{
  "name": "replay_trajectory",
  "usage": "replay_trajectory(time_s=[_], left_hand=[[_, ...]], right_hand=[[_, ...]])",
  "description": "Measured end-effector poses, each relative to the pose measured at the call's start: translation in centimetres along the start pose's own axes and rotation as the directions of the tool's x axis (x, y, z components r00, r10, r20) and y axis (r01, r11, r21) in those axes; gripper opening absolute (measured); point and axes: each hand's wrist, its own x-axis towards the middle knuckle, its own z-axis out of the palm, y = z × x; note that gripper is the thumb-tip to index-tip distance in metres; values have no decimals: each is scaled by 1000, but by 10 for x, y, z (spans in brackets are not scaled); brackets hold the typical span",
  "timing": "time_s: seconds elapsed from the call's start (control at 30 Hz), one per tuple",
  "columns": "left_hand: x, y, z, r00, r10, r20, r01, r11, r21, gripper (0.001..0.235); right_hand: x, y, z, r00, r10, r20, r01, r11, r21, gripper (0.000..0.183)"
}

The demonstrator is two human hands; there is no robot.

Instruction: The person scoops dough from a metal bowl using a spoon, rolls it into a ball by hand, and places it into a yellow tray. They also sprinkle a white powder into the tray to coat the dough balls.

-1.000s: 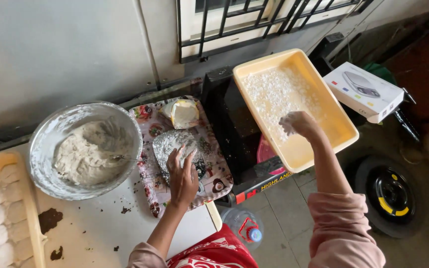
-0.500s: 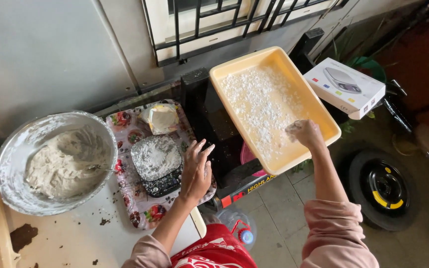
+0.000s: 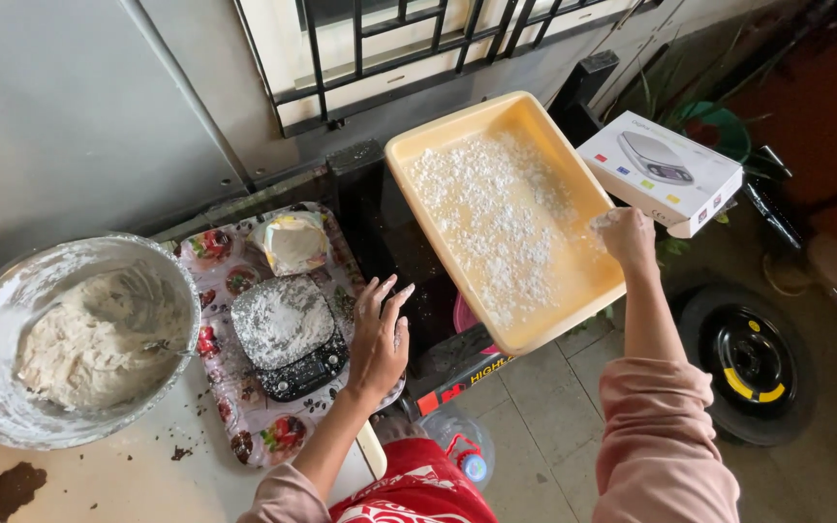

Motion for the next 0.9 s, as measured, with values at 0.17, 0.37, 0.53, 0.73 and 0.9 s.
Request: replay_trajectory(time_s=[0.17, 0.37, 0.53, 0.73, 0.9], left_hand=[[-1, -16, 13, 999, 28, -32, -27, 999, 33, 49], [1, -15, 4, 999, -4, -34, 4, 1000, 19, 48], [-1, -20, 7, 999, 4, -46, -3, 1000, 21, 48], [-5, -27, 5, 998, 21, -61, -19, 999, 36, 49], [-9, -31, -2, 999, -23, -48, 24, 1000, 17, 49]], right_hand=[[20, -5, 4, 993, 25, -113, -32, 998, -55, 23], [-11, -1, -2, 998, 61, 21, -58, 991, -124, 24], [-86, -106, -62, 955, 71, 287, -32, 990, -137, 38], [-44, -22, -16, 979, 75, 191, -18, 959, -283, 27], [-111, -106, -66, 928, 77, 366, 36, 955, -293, 36]])
